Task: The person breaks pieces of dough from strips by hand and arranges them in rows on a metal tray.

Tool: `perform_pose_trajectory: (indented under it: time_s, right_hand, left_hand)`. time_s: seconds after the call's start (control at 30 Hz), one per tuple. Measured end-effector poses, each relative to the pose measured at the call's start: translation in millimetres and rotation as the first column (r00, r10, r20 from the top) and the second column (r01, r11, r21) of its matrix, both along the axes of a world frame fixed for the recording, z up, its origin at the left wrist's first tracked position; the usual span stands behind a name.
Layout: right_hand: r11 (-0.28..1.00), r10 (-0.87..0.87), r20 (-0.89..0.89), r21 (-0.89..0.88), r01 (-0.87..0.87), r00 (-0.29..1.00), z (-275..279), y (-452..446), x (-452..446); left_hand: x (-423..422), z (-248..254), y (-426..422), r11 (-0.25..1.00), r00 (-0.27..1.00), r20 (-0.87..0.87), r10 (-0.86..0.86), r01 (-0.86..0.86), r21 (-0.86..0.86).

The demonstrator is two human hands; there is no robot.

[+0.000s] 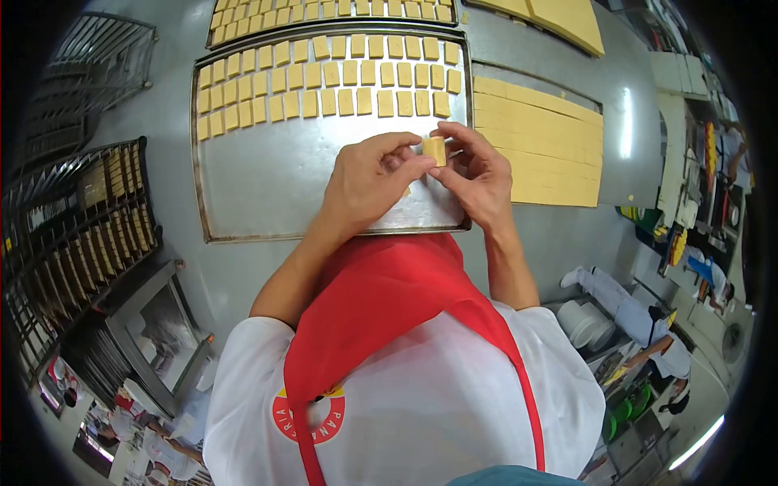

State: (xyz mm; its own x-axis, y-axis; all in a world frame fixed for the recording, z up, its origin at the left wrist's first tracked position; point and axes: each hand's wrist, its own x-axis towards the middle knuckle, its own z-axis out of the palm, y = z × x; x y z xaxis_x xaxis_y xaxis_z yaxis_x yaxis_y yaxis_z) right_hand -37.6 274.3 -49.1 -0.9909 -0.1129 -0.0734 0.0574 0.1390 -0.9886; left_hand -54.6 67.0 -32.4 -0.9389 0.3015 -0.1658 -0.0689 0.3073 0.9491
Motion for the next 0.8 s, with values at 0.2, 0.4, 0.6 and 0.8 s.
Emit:
perform_pose_trajectory:
  time_s: [0.2, 0.4, 0.6, 0.8]
  right_hand:
    - [0.995, -0.052, -0.119, -0.093, 0.041, 0.992, 10.9, -14.8, 0.1]
    - [0.872, -0.088, 0.383, -0.417, 0.257, 0.920, 9.5, -3.4, -4.9]
    - [0.865, -0.081, 0.364, -0.437, 0.247, 0.928, 4.7, -5.5, -5.6]
    - [0.911, -0.224, 0.228, -0.297, 0.287, 0.947, 10.8, -15.0, -0.9]
  left_hand:
    - [-1.4, -9.2, 12.4, 0.950, 0.966, 0.250, 0.058, -0.131, 0.285]
    - [2.1, -7.1, 18.7, 0.980, 0.935, -0.307, 0.177, -0.195, -0.029]
    - [1.0, -9.7, 20.3, 0.984, 0.872, -0.472, 0.131, -0.173, -0.047]
    - [-2.1, 2.1, 15.2, 0.984, 0.984, 0.003, 0.176, -0.176, -0.008]
